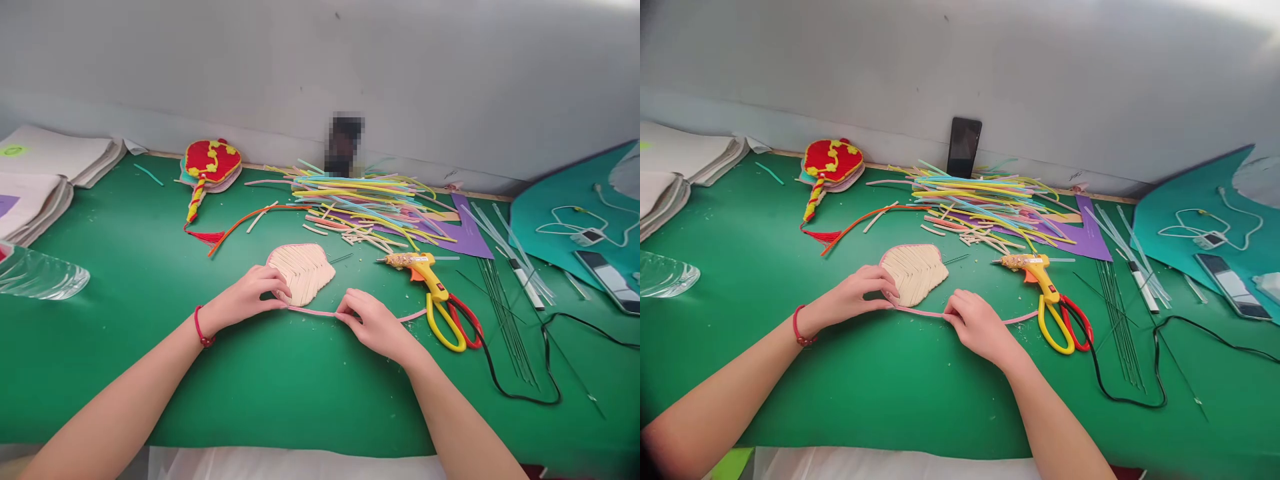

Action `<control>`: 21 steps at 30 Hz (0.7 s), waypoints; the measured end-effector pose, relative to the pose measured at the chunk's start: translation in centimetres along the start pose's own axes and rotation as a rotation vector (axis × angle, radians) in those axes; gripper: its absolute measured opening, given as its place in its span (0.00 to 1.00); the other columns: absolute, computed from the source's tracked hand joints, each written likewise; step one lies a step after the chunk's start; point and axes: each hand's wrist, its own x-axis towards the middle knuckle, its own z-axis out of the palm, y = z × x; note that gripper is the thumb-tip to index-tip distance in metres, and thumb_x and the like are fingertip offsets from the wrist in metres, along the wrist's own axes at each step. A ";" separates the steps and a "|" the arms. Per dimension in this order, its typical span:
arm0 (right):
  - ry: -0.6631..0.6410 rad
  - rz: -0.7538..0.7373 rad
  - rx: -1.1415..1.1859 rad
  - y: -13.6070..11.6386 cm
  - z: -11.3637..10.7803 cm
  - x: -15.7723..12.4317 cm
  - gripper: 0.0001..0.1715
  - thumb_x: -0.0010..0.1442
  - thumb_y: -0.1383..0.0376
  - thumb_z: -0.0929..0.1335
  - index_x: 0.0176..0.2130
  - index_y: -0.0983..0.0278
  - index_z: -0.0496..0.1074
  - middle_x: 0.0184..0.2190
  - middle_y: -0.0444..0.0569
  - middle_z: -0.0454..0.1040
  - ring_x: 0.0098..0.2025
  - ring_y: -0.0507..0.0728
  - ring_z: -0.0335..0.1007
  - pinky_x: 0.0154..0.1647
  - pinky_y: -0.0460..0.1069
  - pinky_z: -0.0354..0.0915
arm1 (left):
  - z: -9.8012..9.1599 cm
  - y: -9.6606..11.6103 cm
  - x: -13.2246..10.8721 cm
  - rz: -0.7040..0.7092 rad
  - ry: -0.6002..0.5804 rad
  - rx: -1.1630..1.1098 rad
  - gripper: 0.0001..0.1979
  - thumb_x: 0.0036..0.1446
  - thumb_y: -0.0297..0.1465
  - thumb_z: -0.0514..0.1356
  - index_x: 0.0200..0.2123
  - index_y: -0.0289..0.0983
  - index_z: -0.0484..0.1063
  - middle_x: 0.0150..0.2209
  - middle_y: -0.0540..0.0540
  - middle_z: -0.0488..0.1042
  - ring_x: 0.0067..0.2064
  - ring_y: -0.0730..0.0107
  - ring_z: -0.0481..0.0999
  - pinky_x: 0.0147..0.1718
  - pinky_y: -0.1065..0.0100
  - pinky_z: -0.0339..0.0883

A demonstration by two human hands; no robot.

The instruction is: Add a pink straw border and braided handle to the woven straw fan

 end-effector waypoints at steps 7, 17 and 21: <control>-0.015 0.012 -0.019 0.0 0.0 0.0 0.09 0.61 0.71 0.62 0.29 0.62 0.63 0.29 0.45 0.67 0.32 0.53 0.61 0.34 0.49 0.59 | 0.5 0.2 0.0 0.014 -0.053 0.033 0.06 0.58 0.34 0.57 0.36 0.41 0.72 0.40 0.48 0.73 0.46 0.67 0.69 0.49 0.65 0.54; -0.011 0.001 -0.028 0.6 0.3 0.0 0.09 0.62 0.70 0.61 0.29 0.62 0.63 0.29 0.46 0.67 0.33 0.54 0.62 0.33 0.49 0.60 | 0.5 0.1 0.1 0.050 -0.020 0.073 0.10 0.61 0.34 0.53 0.35 0.41 0.74 0.38 0.48 0.75 0.43 0.70 0.71 0.49 0.66 0.54; -0.014 0.011 -0.008 0.6 0.5 0.1 0.09 0.62 0.71 0.61 0.29 0.62 0.63 0.30 0.46 0.67 0.34 0.54 0.63 0.33 0.48 0.61 | 0.5 -0.1 0.1 0.052 -0.019 0.058 0.10 0.61 0.33 0.54 0.35 0.41 0.75 0.38 0.47 0.75 0.43 0.69 0.71 0.48 0.67 0.56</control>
